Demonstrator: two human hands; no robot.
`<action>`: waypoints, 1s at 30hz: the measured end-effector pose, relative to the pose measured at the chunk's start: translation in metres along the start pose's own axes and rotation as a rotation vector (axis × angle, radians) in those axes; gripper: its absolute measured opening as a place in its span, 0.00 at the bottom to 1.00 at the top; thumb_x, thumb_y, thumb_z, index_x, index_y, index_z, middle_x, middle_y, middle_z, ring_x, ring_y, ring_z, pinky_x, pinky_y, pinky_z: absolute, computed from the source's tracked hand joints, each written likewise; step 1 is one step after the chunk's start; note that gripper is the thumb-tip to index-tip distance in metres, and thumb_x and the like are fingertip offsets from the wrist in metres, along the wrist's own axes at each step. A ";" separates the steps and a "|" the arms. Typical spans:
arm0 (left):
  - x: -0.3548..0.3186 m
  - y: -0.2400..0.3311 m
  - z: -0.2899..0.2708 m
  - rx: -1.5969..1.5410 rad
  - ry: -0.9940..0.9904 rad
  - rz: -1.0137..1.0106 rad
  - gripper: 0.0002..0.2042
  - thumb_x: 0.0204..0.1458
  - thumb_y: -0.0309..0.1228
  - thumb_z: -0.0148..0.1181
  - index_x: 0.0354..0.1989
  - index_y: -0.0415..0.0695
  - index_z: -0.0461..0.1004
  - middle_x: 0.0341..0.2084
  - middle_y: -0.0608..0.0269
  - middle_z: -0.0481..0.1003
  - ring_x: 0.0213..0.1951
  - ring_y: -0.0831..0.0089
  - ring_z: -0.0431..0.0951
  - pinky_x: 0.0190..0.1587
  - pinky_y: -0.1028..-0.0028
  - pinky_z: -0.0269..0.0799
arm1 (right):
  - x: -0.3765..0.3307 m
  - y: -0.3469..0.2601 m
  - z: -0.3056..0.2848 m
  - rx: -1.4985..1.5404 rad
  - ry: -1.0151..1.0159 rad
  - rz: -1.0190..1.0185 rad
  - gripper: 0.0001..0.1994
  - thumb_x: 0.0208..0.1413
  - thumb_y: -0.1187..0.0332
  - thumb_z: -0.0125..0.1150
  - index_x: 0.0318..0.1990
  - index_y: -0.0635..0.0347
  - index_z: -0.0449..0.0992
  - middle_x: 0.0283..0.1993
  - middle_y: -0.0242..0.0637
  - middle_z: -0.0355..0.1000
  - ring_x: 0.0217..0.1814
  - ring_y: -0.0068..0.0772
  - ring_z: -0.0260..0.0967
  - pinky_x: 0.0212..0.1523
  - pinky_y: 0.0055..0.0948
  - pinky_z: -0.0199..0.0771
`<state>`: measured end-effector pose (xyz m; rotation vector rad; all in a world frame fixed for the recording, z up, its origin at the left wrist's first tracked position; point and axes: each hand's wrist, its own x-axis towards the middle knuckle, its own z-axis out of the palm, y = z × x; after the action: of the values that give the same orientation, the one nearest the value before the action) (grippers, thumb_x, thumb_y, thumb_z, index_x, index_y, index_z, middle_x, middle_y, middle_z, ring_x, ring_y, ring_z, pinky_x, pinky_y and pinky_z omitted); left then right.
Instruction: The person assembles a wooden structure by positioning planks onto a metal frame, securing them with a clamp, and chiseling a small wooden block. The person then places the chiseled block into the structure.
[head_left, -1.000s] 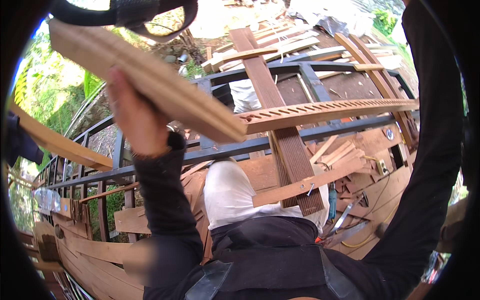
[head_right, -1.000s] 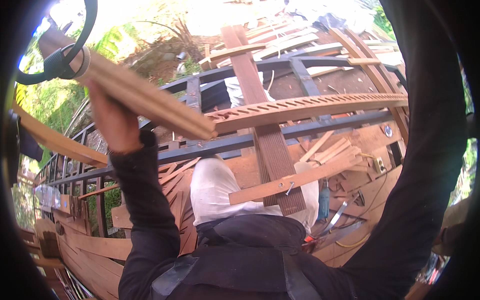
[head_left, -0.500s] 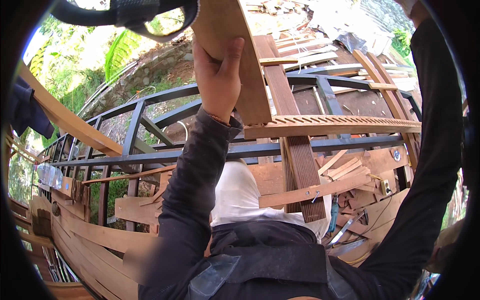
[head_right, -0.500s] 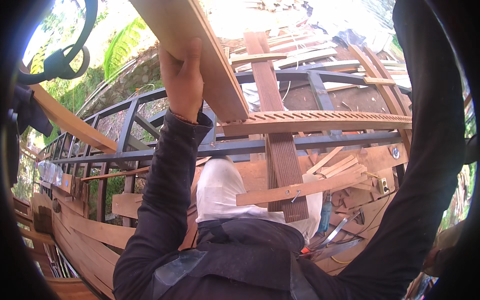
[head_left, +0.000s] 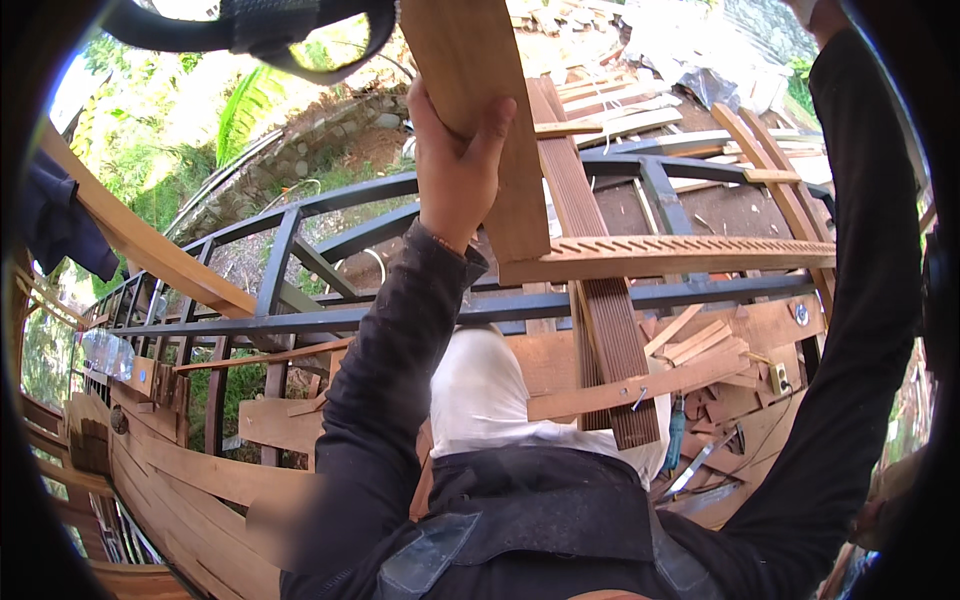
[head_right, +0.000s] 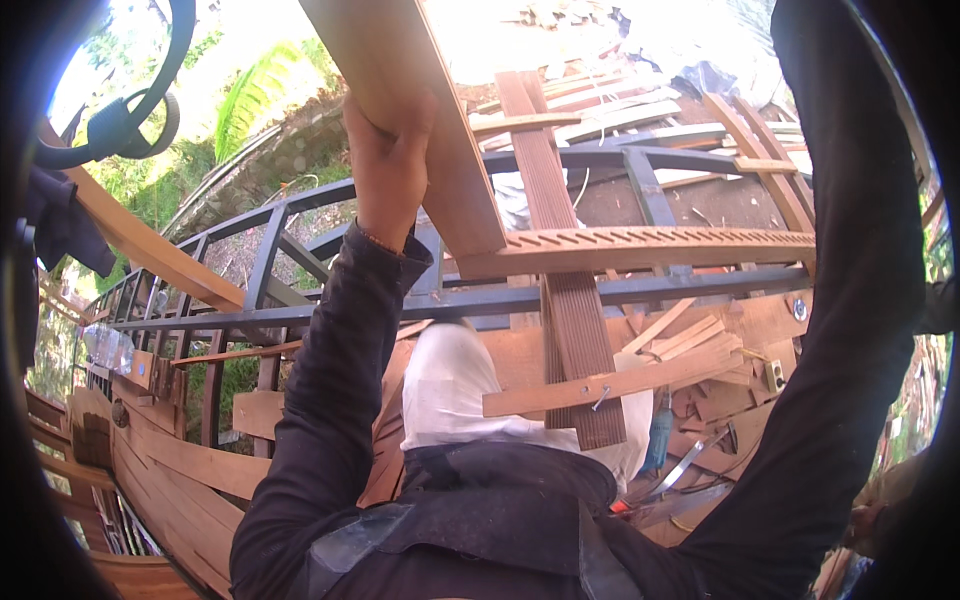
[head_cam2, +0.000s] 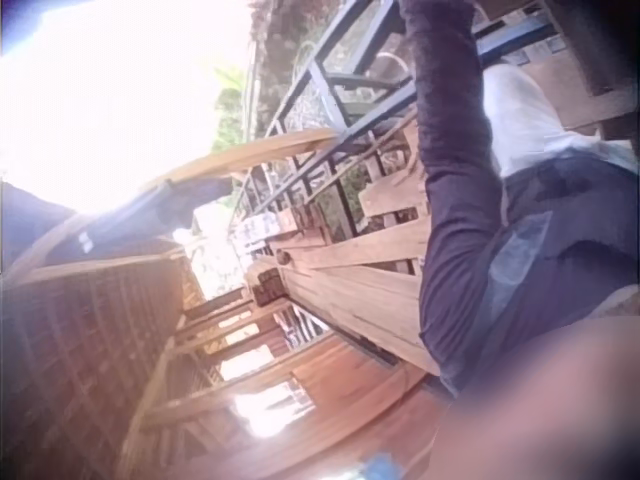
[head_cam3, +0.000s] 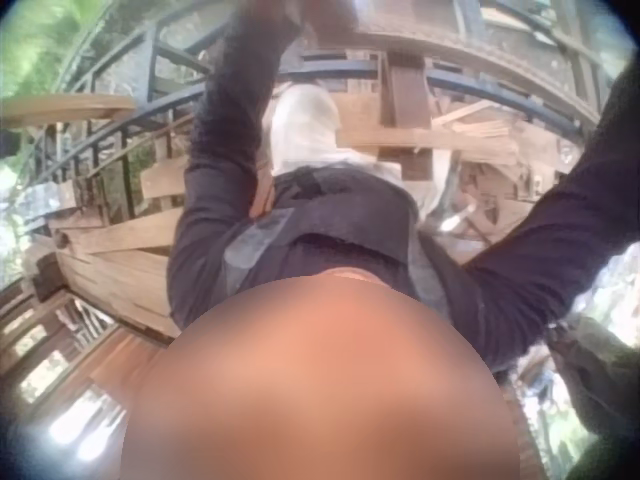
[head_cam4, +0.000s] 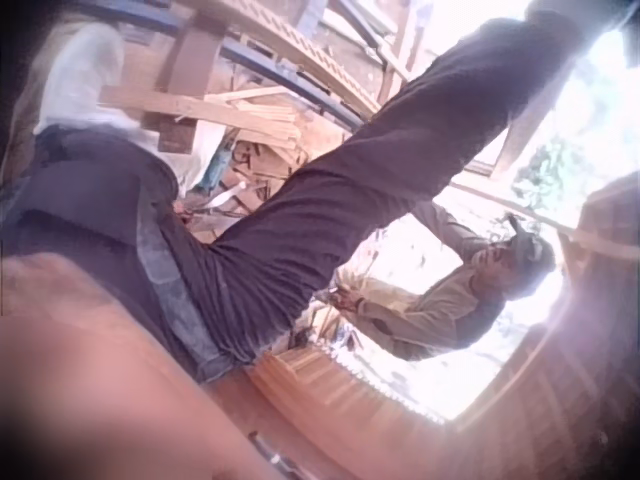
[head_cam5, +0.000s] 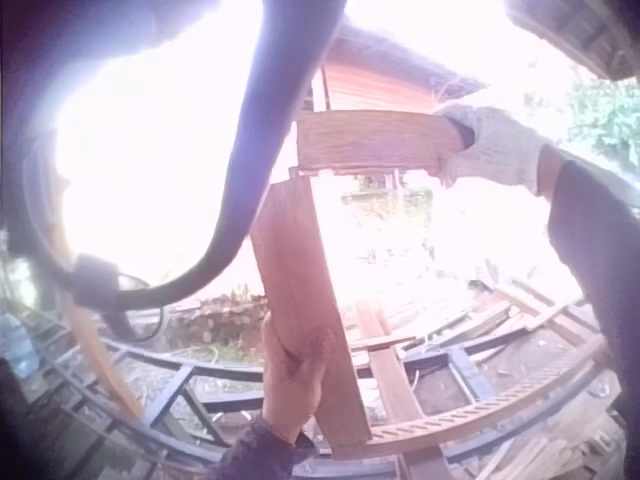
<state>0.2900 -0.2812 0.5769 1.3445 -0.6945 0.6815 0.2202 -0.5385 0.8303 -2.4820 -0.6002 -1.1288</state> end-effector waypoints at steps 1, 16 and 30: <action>0.003 0.005 0.000 -0.016 -0.022 -0.003 0.30 0.62 0.29 0.69 0.66 0.35 0.57 0.51 0.53 0.76 0.48 0.72 0.79 0.51 0.73 0.78 | -0.001 0.000 -0.005 -0.015 -0.001 0.015 0.28 0.39 0.70 0.78 0.53 0.62 0.81 0.42 0.39 0.79 0.46 0.34 0.79 0.50 0.34 0.81; 0.053 0.045 0.039 0.236 -0.003 0.052 0.24 0.60 0.40 0.70 0.54 0.35 0.70 0.40 0.45 0.83 0.42 0.58 0.86 0.44 0.64 0.79 | 0.015 0.017 0.008 -0.349 0.296 -0.141 0.25 0.35 0.56 0.80 0.42 0.54 0.81 0.41 0.46 0.80 0.45 0.52 0.78 0.49 0.44 0.79; 0.057 0.042 0.039 0.230 -0.005 0.054 0.24 0.59 0.42 0.71 0.50 0.33 0.71 0.38 0.47 0.83 0.41 0.58 0.86 0.42 0.64 0.79 | 0.010 0.016 -0.002 -0.293 0.284 -0.162 0.24 0.34 0.57 0.80 0.41 0.57 0.81 0.40 0.46 0.80 0.44 0.49 0.79 0.48 0.42 0.79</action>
<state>0.2907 -0.3130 0.6508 1.5427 -0.6730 0.8203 0.2335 -0.5505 0.8373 -2.4714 -0.5957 -1.7045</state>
